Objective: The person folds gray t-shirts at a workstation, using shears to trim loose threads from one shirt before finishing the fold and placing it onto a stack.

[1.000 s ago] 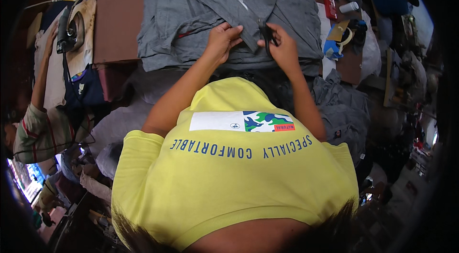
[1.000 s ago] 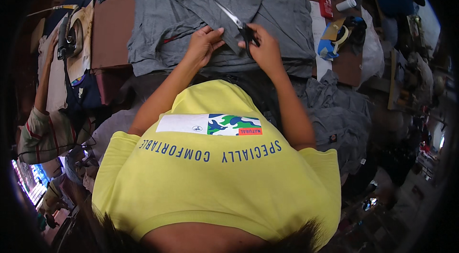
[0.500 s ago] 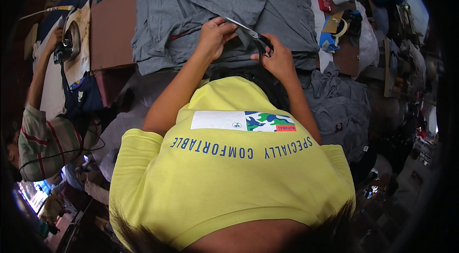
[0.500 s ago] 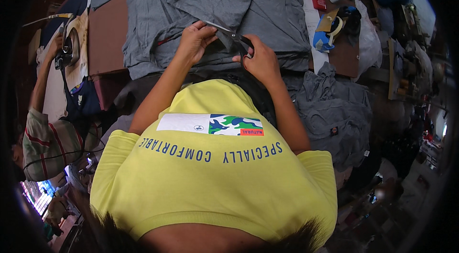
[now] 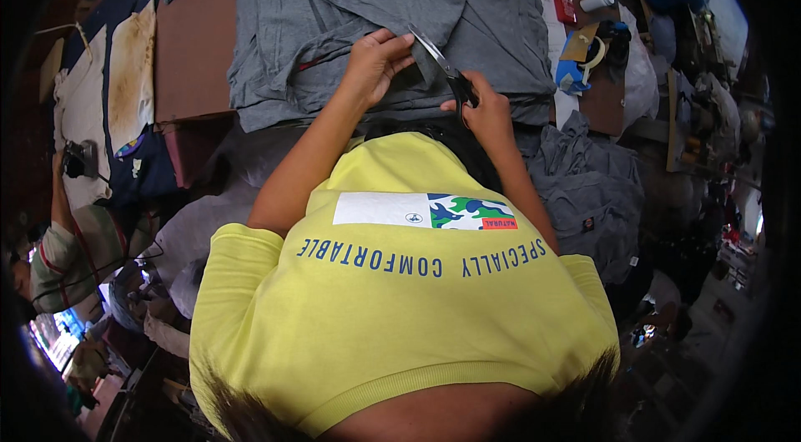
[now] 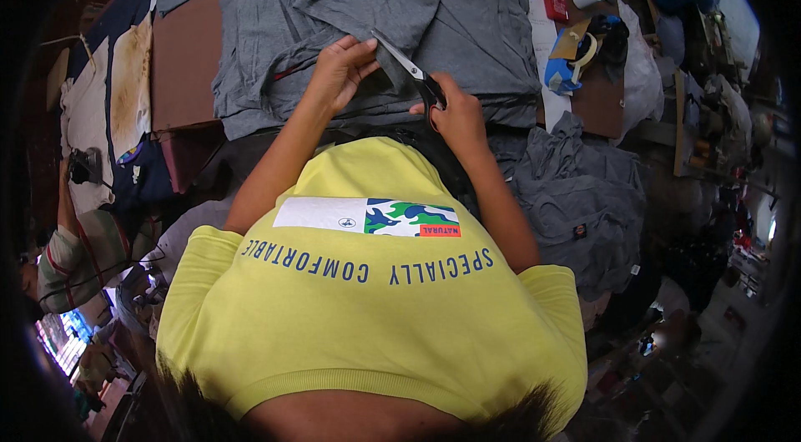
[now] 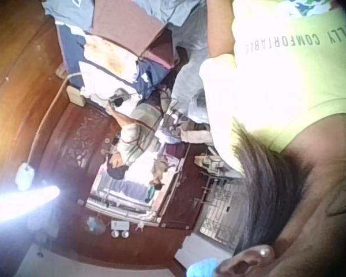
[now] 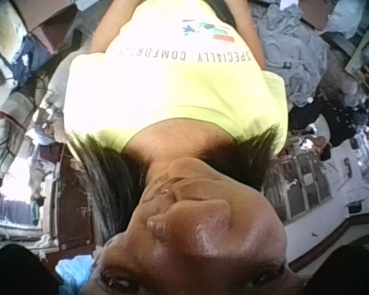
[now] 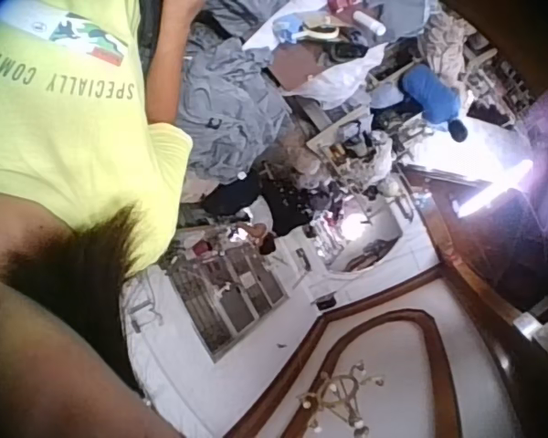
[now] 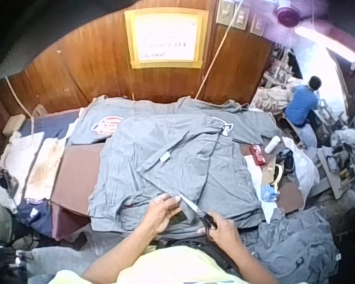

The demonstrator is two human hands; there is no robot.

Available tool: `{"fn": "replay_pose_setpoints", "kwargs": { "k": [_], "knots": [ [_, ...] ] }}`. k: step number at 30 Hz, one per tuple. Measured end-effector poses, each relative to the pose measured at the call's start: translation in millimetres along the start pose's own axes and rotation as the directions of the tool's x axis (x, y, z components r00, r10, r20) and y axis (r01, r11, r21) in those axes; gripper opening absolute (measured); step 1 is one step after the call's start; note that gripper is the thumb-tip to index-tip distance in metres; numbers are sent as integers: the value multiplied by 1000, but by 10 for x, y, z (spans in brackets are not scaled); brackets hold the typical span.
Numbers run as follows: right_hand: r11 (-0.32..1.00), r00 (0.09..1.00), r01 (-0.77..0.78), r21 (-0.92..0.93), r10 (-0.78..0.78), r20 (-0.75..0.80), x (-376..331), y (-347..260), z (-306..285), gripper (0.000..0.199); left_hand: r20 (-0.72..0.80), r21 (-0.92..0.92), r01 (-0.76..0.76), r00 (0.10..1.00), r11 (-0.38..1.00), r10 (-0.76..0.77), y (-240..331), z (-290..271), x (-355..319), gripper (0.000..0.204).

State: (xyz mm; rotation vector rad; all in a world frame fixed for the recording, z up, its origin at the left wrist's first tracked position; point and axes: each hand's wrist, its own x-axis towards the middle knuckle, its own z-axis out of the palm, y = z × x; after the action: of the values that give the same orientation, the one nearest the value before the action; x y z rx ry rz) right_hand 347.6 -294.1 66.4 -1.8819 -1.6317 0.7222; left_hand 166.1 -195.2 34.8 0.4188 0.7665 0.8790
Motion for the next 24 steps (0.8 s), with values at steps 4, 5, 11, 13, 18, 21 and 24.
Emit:
{"fn": "replay_pose_setpoints", "kwargs": {
  "k": [4, 5, 11, 13, 18, 21, 24],
  "knots": [
    [999, 999, -26, -48, 27, 22, 26, -18, -16, 55, -4, 27, -54, 999, 998, 54, 35, -26, 41, 16],
    [999, 1000, -19, -51, 20, 17, 54, -36, -15, 57, 7, 36, -64, 998, 997, 64, 36, -27, 42, 17],
    [997, 999, -33, -74, 35, 26, 230, -151, 15, 65, 19, 62, -83, 996, 995, 82, 18, -56, 70, 22],
    [998, 1000, -12, -69, 13, 21, 245, -164, 15, 64, 19, 63, -90, 996, 994, 89, 23, -54, 71, 22],
    [999, 998, -19, -41, 21, 58, 236, -71, 7, 52, 44, 64, -97, 995, 993, 95, 63, -20, 31, 22],
    [1000, 999, -1, 16, 0, 53, 172, -52, 3, 45, 26, 54, -86, 996, 995, 85, 97, 28, 5, 21],
    [994, 1000, -8, 112, 5, 31, 159, 15, 34, 50, -13, 53, -99, 995, 994, 99, 90, -57, 100, 20]
  ]
}}
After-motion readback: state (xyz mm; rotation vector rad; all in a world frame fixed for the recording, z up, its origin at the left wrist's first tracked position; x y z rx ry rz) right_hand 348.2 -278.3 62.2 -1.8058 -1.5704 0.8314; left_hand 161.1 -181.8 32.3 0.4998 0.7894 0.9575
